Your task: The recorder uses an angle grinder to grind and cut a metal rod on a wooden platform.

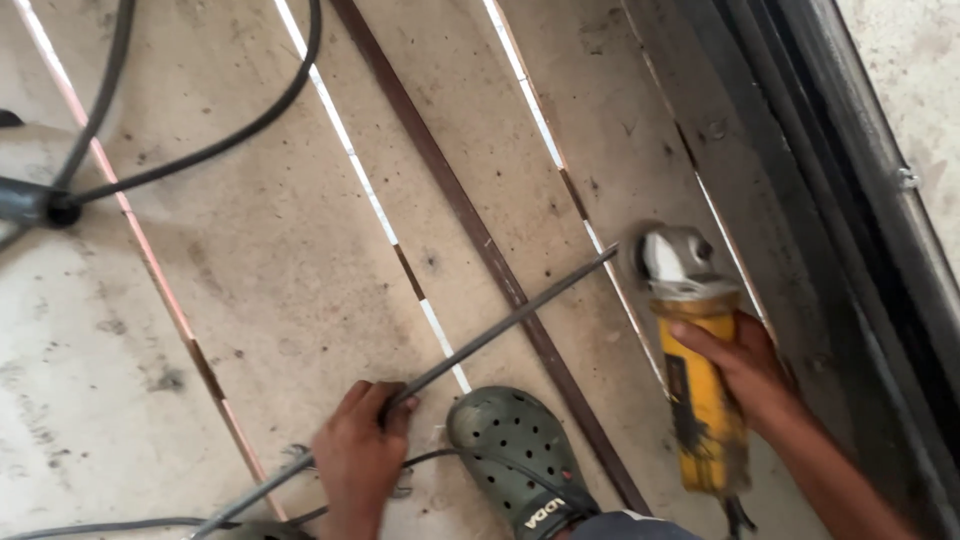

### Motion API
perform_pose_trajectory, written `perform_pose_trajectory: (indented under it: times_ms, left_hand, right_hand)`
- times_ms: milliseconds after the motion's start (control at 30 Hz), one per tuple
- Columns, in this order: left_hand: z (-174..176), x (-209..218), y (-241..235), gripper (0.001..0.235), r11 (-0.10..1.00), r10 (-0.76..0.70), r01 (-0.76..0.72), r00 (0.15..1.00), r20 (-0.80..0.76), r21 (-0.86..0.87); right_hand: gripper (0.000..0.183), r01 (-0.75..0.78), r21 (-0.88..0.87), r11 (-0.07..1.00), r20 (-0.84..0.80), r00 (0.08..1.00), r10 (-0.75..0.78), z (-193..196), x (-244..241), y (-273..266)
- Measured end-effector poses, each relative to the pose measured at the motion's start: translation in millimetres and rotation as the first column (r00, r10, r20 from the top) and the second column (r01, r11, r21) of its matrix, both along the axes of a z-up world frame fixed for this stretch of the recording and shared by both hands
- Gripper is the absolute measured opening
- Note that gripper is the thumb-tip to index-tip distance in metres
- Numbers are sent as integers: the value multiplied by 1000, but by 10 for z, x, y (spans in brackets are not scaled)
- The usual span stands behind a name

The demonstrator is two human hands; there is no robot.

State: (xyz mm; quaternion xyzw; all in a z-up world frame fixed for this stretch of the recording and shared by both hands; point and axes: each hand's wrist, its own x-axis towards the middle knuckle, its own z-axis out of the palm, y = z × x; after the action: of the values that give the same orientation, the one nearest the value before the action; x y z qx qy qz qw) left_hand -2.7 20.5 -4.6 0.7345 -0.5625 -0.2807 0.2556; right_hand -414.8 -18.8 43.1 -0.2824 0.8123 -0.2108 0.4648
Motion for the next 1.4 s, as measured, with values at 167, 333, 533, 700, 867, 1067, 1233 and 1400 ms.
perform_pose_trajectory:
  times_ms: [167, 333, 533, 700, 867, 1067, 1233, 1400]
  left_hand:
    - [-57, 120, -48, 21, 993, -117, 117, 992, -45, 13]
    - [-148, 210, -133, 22, 971, -228, 226, 974, 10, 75]
    - [-207, 219, -123, 22, 961, -277, 278, 959, 56, 5]
    - [-222, 198, -84, 20, 953, -281, 286, 958, 66, -97]
    - [-236, 216, -87, 16, 954, -281, 289, 955, 92, -83]
    - [-278, 157, -19, 16, 925, -253, 282, 957, 141, -256]
    - [-347, 157, 10, 20, 902, -254, 309, 945, 207, -301]
    - [-333, 165, 11, 19, 912, -264, 305, 948, 178, -274]
  right_hand:
    - [54, -176, -60, 983, -175, 971, 163, 51, 210, -256]
    - [49, -296, 3, 955, -299, 911, 283, 23, 252, -288]
    - [51, -405, -2, 914, -333, 863, 381, -94, 251, -208]
    - [55, -443, 21, 896, -325, 845, 426, 115, 532, -212]
    - [52, -441, -72, 895, -391, 837, 382, 164, 599, -276]
    - [57, -458, 173, 872, -389, 782, 487, 299, 577, -327]
    - [57, -437, 265, 859, -356, 784, 509, 344, 700, -366]
    - [56, -449, 131, 884, -398, 793, 462, 313, 684, -395]
